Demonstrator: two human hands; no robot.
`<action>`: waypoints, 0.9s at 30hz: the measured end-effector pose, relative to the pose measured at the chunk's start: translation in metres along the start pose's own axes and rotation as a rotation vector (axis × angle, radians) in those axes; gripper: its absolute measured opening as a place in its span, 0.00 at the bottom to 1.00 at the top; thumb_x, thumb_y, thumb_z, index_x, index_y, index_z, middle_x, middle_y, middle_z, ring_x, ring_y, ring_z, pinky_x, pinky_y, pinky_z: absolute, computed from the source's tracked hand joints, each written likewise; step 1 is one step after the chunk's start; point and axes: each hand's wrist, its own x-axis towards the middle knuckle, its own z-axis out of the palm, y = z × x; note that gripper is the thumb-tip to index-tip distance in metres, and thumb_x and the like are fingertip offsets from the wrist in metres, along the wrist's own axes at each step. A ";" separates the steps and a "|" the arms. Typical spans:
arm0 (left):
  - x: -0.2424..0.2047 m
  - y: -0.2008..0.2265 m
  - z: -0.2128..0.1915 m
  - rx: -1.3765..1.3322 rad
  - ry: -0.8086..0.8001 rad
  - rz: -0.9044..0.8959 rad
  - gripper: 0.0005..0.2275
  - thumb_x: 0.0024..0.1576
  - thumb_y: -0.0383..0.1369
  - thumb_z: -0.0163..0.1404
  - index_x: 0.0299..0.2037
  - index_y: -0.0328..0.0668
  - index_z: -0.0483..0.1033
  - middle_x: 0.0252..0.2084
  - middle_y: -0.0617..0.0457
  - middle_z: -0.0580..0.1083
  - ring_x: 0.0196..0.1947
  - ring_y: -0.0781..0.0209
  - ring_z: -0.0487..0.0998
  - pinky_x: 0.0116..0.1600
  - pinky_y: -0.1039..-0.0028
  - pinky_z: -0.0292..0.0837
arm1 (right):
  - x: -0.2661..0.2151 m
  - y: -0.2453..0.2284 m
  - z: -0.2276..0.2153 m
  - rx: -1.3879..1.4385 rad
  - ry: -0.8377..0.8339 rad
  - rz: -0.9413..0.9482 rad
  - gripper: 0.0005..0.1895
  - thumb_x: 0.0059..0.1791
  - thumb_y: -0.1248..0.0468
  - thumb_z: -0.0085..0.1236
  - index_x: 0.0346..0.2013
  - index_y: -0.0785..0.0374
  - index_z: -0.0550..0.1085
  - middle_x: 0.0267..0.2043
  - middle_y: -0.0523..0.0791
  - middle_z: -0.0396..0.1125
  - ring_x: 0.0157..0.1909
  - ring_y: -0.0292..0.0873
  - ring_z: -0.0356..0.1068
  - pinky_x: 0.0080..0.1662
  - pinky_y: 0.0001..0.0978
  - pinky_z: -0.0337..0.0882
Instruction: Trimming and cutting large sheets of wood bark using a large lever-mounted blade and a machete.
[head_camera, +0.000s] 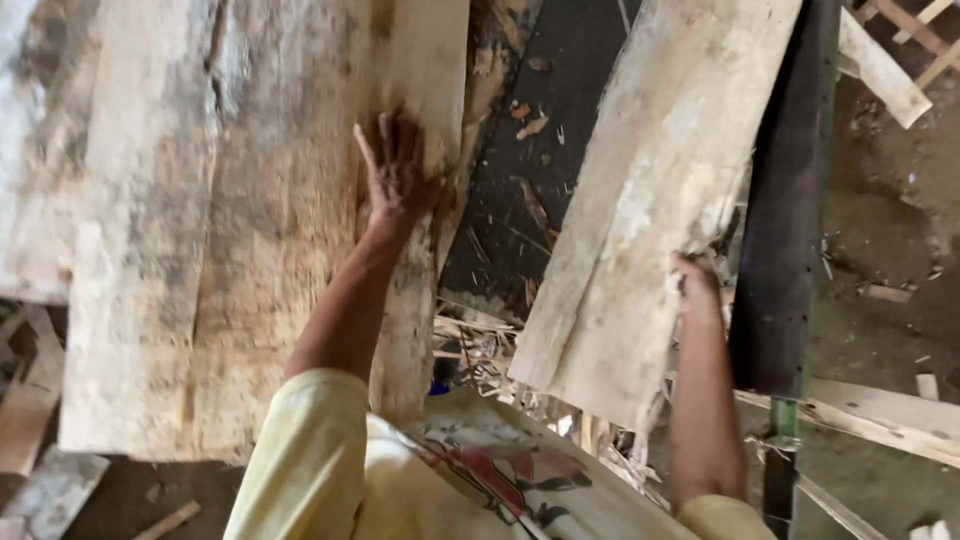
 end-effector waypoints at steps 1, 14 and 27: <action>-0.010 0.010 0.002 -0.053 0.037 0.003 0.37 0.59 0.59 0.50 0.72 0.41 0.62 0.74 0.40 0.59 0.74 0.33 0.53 0.75 0.33 0.38 | -0.020 -0.042 0.021 0.113 -0.036 0.023 0.16 0.52 0.64 0.66 0.52 0.68 0.76 0.43 0.45 0.71 0.44 0.47 0.67 0.45 0.44 0.66; -0.212 0.194 -0.043 -1.153 -0.742 -0.338 0.38 0.55 0.41 0.49 0.78 0.55 0.48 0.79 0.51 0.49 0.59 0.42 0.72 0.54 0.51 0.81 | -0.102 -0.085 0.021 0.232 -0.279 -0.316 0.30 0.44 0.69 0.61 0.62 0.68 0.71 0.56 0.47 0.73 0.56 0.47 0.72 0.56 0.36 0.71; -0.303 0.109 0.053 -1.904 -0.974 -0.734 0.24 0.59 0.32 0.60 0.63 0.25 0.71 0.48 0.43 0.73 0.41 0.48 0.68 0.48 0.59 0.63 | -0.262 -0.048 0.095 0.441 -0.229 0.388 0.37 0.43 0.58 0.60 0.66 0.58 0.63 0.67 0.52 0.62 0.69 0.56 0.61 0.63 0.57 0.60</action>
